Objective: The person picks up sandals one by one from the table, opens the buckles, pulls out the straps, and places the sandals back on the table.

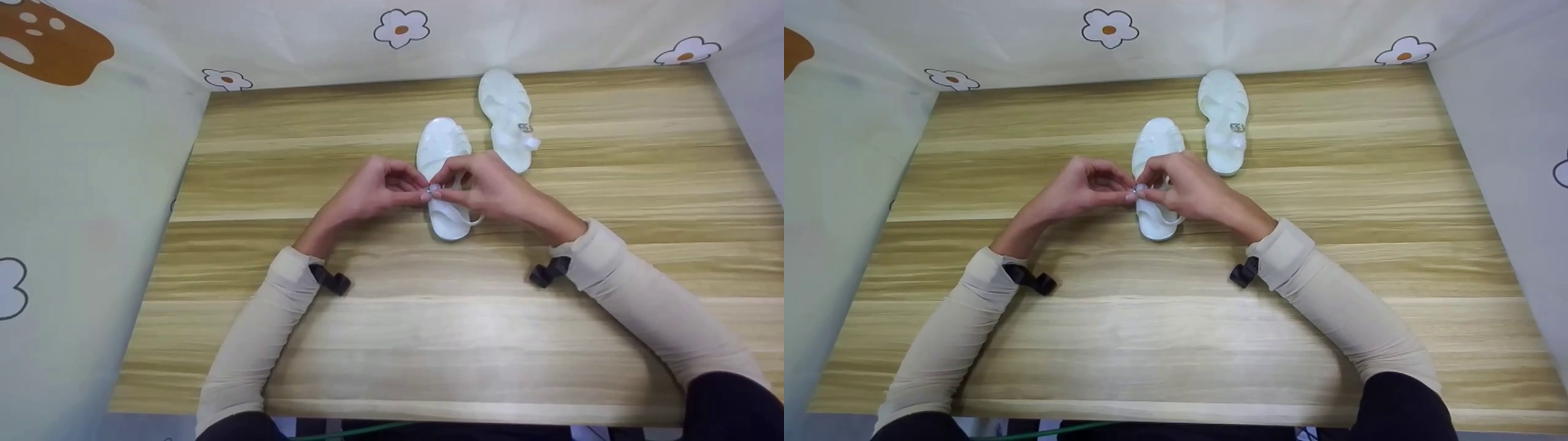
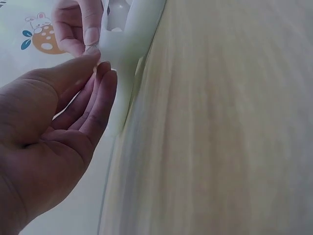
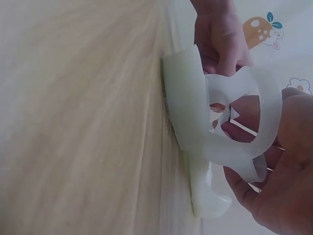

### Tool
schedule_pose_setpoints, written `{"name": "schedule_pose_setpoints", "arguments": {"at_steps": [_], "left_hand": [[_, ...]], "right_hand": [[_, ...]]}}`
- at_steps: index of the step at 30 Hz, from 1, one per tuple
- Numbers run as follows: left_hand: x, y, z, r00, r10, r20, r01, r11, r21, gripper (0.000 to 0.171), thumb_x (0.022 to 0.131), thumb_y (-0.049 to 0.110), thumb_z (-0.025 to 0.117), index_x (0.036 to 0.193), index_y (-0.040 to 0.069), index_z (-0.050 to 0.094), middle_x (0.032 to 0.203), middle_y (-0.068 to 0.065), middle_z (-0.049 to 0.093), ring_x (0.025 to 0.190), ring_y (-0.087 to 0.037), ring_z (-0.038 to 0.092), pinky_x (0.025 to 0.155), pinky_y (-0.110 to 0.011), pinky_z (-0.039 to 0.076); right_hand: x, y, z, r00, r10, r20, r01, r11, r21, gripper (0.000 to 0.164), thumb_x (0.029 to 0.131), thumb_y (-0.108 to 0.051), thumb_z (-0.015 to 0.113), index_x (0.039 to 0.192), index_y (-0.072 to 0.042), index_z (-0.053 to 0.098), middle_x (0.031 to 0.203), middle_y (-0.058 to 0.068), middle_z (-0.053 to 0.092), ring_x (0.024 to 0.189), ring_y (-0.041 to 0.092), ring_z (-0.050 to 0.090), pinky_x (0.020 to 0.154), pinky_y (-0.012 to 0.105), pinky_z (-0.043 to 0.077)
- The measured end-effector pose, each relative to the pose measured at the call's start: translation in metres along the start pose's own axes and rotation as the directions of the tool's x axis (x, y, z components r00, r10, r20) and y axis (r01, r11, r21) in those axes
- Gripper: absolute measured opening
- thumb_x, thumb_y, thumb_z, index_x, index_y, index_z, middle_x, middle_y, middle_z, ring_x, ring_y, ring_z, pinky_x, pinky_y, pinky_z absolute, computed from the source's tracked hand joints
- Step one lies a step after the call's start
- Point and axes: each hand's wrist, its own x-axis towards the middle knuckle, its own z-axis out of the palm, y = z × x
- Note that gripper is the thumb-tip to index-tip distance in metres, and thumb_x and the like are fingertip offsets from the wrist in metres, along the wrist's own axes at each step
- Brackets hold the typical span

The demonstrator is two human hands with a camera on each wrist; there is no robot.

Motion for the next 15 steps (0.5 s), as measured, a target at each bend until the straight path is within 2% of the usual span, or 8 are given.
{"name": "schedule_pose_setpoints", "arguments": {"at_steps": [4, 9, 15], "left_hand": [[0.0016, -0.0004, 0.0038, 1.0, 0.013, -0.024, -0.013, 1.0, -0.024, 0.028, 0.089, 0.019, 0.092, 0.108, 0.004, 0.077, 0.099, -0.009, 0.079, 0.092, -0.017, 0.077, 0.086, -0.03, 0.065], [0.0018, 0.0011, 0.0059, 0.997, -0.001, -0.071, 0.0, 1.0, -0.016, 0.027, 0.09, 0.02, 0.091, 0.108, 0.006, 0.078, 0.099, -0.008, 0.079, 0.091, -0.016, 0.076, 0.082, -0.026, 0.063], [0.0009, 0.0018, 0.0059, 0.998, -0.008, -0.056, 0.006, 1.0, -0.023, 0.023, 0.092, 0.023, 0.09, 0.108, 0.009, 0.081, 0.102, -0.007, 0.082, 0.094, -0.017, 0.079, 0.086, -0.029, 0.064]], "right_hand": [[0.0, 0.0007, -0.0007, 1.0, -0.013, 0.001, 0.013, 1.0, -0.01, 0.015, 0.098, -0.02, 0.083, 0.11, -0.012, 0.082, 0.097, 0.0, 0.082, 0.088, 0.014, 0.07, 0.083, 0.036, 0.058], [-0.0006, 0.0026, -0.0014, 1.0, 0.009, 0.01, -0.009, 0.999, 0.044, 0.014, 0.1, -0.022, 0.08, 0.111, -0.014, 0.082, 0.098, -0.001, 0.082, 0.09, 0.014, 0.071, 0.081, 0.026, 0.056], [-0.0007, 0.0039, -0.0001, 1.0, -0.002, 0.006, 0.002, 0.998, 0.057, 0.015, 0.102, -0.025, 0.079, 0.111, -0.013, 0.082, 0.096, 0.0, 0.082, 0.086, 0.013, 0.07, 0.077, 0.021, 0.054]]}}
